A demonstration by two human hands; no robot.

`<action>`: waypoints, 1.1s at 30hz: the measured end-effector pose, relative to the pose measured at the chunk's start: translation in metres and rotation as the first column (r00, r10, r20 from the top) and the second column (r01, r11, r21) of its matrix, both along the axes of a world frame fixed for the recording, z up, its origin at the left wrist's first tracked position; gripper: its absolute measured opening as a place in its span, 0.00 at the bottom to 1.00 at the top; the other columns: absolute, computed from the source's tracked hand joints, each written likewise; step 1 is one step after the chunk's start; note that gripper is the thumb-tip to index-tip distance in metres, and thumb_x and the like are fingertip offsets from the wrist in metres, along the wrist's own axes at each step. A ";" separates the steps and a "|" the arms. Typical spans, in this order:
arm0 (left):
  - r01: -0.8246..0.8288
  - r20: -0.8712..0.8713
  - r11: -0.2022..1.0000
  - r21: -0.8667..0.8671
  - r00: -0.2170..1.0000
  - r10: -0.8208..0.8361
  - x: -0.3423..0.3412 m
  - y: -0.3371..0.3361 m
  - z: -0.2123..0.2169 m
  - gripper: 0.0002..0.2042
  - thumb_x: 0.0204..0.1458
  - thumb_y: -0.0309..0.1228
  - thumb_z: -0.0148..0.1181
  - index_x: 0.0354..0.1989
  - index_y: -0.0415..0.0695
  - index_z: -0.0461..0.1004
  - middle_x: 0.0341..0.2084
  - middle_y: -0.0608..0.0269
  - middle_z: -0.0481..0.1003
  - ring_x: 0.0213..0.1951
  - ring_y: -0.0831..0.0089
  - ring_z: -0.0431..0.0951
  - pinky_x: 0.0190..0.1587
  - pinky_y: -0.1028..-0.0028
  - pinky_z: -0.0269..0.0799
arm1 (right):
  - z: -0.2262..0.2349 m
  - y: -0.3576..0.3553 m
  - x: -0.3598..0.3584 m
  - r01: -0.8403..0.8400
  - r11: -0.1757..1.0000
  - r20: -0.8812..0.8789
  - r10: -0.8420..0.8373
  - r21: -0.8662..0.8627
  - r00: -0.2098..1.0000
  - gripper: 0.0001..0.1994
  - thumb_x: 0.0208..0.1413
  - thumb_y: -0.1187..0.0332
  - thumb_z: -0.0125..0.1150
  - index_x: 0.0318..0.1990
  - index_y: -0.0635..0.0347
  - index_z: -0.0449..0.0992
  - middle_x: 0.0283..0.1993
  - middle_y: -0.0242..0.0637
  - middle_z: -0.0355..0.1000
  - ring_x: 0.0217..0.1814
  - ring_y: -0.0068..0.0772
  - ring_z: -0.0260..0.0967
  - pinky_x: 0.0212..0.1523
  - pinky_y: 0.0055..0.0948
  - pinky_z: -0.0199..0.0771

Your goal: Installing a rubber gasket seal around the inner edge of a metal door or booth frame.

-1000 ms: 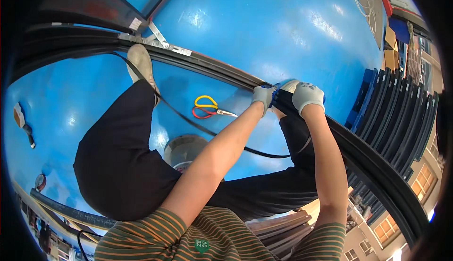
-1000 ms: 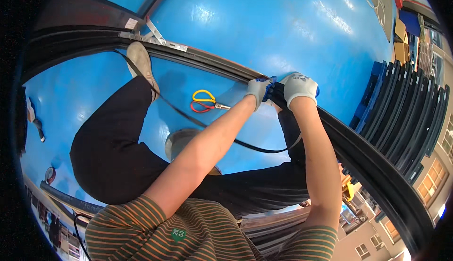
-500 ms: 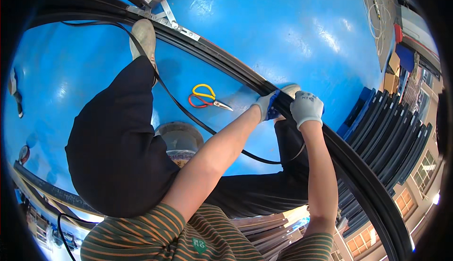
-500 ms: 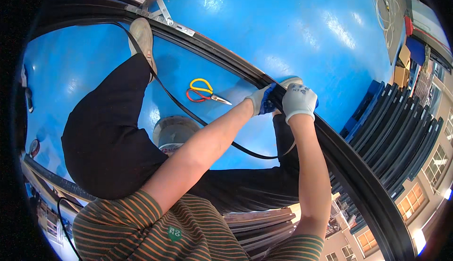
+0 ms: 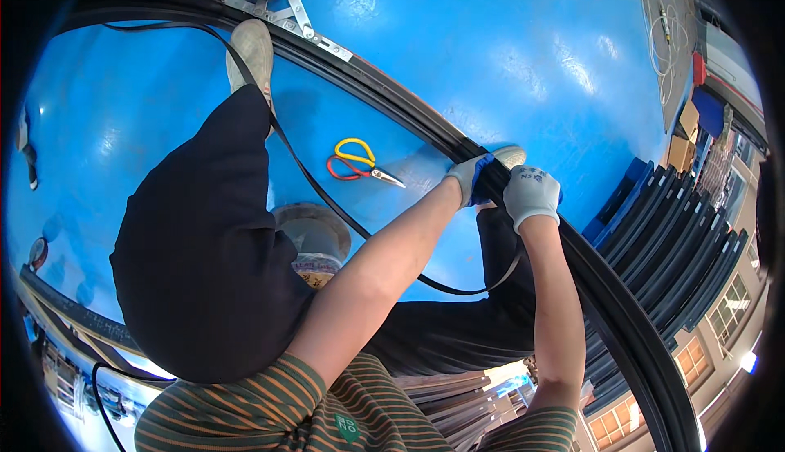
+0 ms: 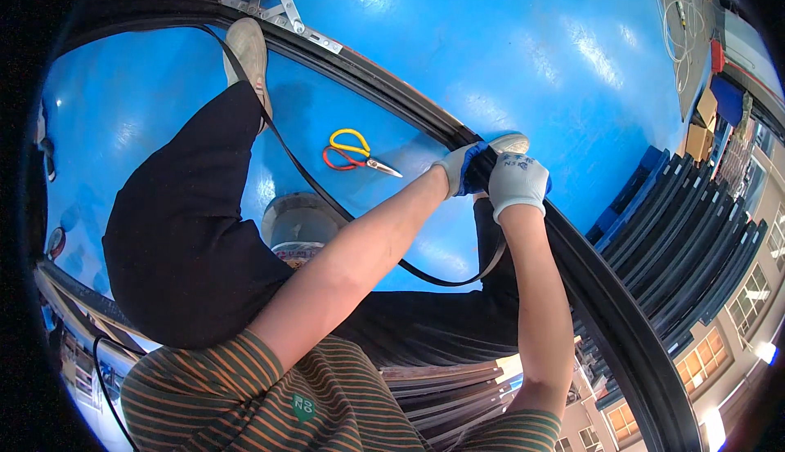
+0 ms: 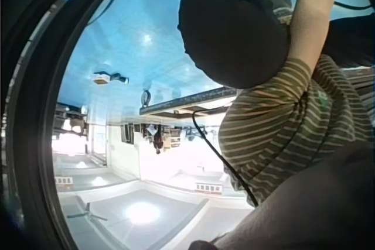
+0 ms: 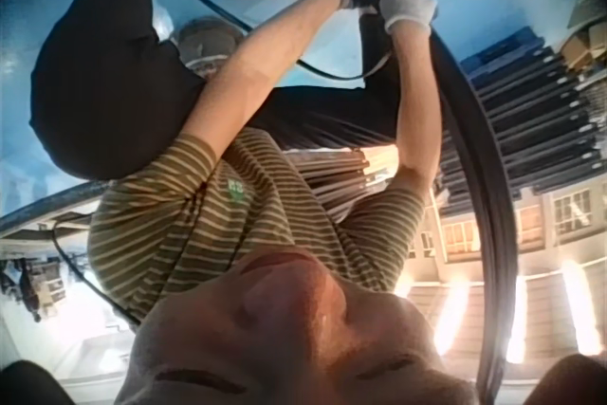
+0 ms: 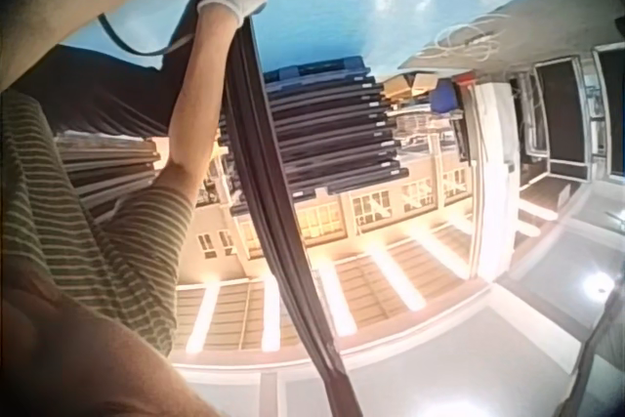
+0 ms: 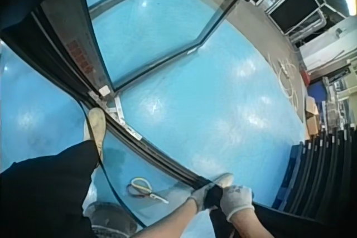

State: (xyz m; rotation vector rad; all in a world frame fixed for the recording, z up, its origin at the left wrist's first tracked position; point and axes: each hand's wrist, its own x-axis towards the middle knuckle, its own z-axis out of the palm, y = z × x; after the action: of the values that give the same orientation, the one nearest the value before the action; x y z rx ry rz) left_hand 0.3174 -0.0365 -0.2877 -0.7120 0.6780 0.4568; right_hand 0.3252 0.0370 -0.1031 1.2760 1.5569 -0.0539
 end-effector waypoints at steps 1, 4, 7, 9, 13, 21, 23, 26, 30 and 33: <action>-0.019 0.010 0.999 0.027 1.000 0.019 -0.002 0.000 -0.004 0.18 0.53 0.38 0.66 0.48 0.42 0.77 0.36 0.58 0.81 0.33 0.69 0.79 0.38 0.72 0.77 | -0.001 0.002 -0.003 -0.005 1.000 -0.008 0.005 -0.001 1.000 0.09 0.54 0.67 0.55 0.33 0.52 0.83 0.34 0.41 0.82 0.35 0.46 0.79 0.34 0.38 0.76; -0.061 0.035 0.991 0.117 0.998 0.057 -0.001 -0.003 -0.008 0.19 0.53 0.39 0.65 0.50 0.42 0.76 0.37 0.60 0.81 0.35 0.71 0.79 0.40 0.73 0.77 | -0.002 0.003 -0.004 -0.029 0.999 -0.016 0.029 -0.017 0.999 0.09 0.54 0.67 0.55 0.33 0.52 0.83 0.34 0.40 0.82 0.35 0.46 0.79 0.34 0.38 0.76; -0.125 0.079 0.940 0.317 0.991 0.105 0.001 -0.006 -0.010 0.22 0.54 0.41 0.63 0.53 0.41 0.75 0.39 0.61 0.81 0.38 0.74 0.79 0.44 0.76 0.75 | 0.000 0.004 -0.005 -0.080 0.996 -0.026 0.078 -0.048 0.997 0.09 0.55 0.68 0.54 0.33 0.53 0.83 0.35 0.40 0.82 0.35 0.46 0.80 0.35 0.38 0.76; -0.070 0.020 0.914 0.400 0.997 0.068 0.000 -0.006 -0.008 0.22 0.55 0.42 0.62 0.54 0.41 0.75 0.40 0.62 0.81 0.39 0.74 0.78 0.45 0.77 0.74 | -0.001 0.004 -0.003 -0.093 0.994 -0.017 0.092 -0.064 0.996 0.09 0.55 0.68 0.54 0.33 0.53 0.83 0.35 0.40 0.82 0.36 0.46 0.80 0.35 0.39 0.76; 0.125 -0.179 0.787 0.604 0.984 -0.019 -0.003 -0.005 -0.004 0.24 0.56 0.44 0.60 0.57 0.41 0.74 0.41 0.64 0.81 0.42 0.77 0.78 0.49 0.79 0.72 | -0.003 0.006 -0.001 -0.123 0.986 0.008 0.124 -0.110 0.992 0.10 0.55 0.68 0.53 0.33 0.53 0.83 0.35 0.40 0.82 0.36 0.47 0.80 0.35 0.39 0.77; -0.043 0.074 0.998 0.041 0.996 0.039 0.016 -0.016 -0.042 0.26 0.51 0.43 0.67 0.54 0.37 0.73 0.40 0.54 0.80 0.37 0.66 0.80 0.44 0.71 0.78 | -0.006 0.011 -0.008 -0.099 0.992 0.005 0.100 -0.084 0.995 0.10 0.54 0.69 0.53 0.35 0.53 0.84 0.37 0.40 0.82 0.38 0.47 0.80 0.38 0.39 0.78; -0.064 0.104 0.997 -0.040 0.992 0.068 0.024 -0.019 -0.049 0.27 0.51 0.43 0.68 0.53 0.37 0.73 0.40 0.52 0.80 0.36 0.65 0.81 0.43 0.70 0.79 | -0.007 0.013 -0.005 -0.100 0.992 0.001 0.100 -0.073 0.995 0.10 0.54 0.69 0.54 0.35 0.53 0.84 0.37 0.40 0.82 0.39 0.46 0.80 0.38 0.39 0.78; -0.032 0.056 0.998 -0.055 0.998 0.035 0.037 -0.019 -0.044 0.26 0.48 0.42 0.70 0.51 0.37 0.73 0.39 0.48 0.80 0.33 0.60 0.81 0.40 0.66 0.80 | -0.006 0.021 0.009 -0.026 0.998 0.031 0.028 -0.052 0.999 0.10 0.53 0.68 0.56 0.37 0.54 0.84 0.39 0.40 0.82 0.41 0.47 0.80 0.40 0.39 0.78; -0.044 0.087 0.997 -0.066 0.995 0.049 0.042 -0.023 -0.056 0.25 0.48 0.41 0.69 0.49 0.37 0.72 0.39 0.46 0.80 0.33 0.58 0.81 0.38 0.63 0.81 | -0.010 0.036 0.001 0.040 0.996 0.053 -0.036 -0.084 0.998 0.10 0.51 0.66 0.58 0.38 0.54 0.84 0.41 0.40 0.82 0.43 0.47 0.80 0.42 0.38 0.79; -0.057 0.142 0.995 -0.078 0.988 0.068 0.040 -0.027 -0.066 0.24 0.49 0.41 0.68 0.49 0.37 0.72 0.38 0.47 0.80 0.33 0.58 0.81 0.38 0.61 0.81 | -0.014 0.046 -0.010 0.093 0.988 0.077 -0.084 -0.125 0.994 0.11 0.50 0.66 0.61 0.39 0.55 0.85 0.42 0.40 0.82 0.44 0.47 0.79 0.44 0.38 0.79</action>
State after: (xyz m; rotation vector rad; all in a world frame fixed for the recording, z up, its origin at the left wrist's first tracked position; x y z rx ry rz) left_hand 0.3571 -0.0636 -0.3536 -0.8295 0.5393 0.4346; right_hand 0.3153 0.0835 -0.1168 1.2313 1.4128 -0.1612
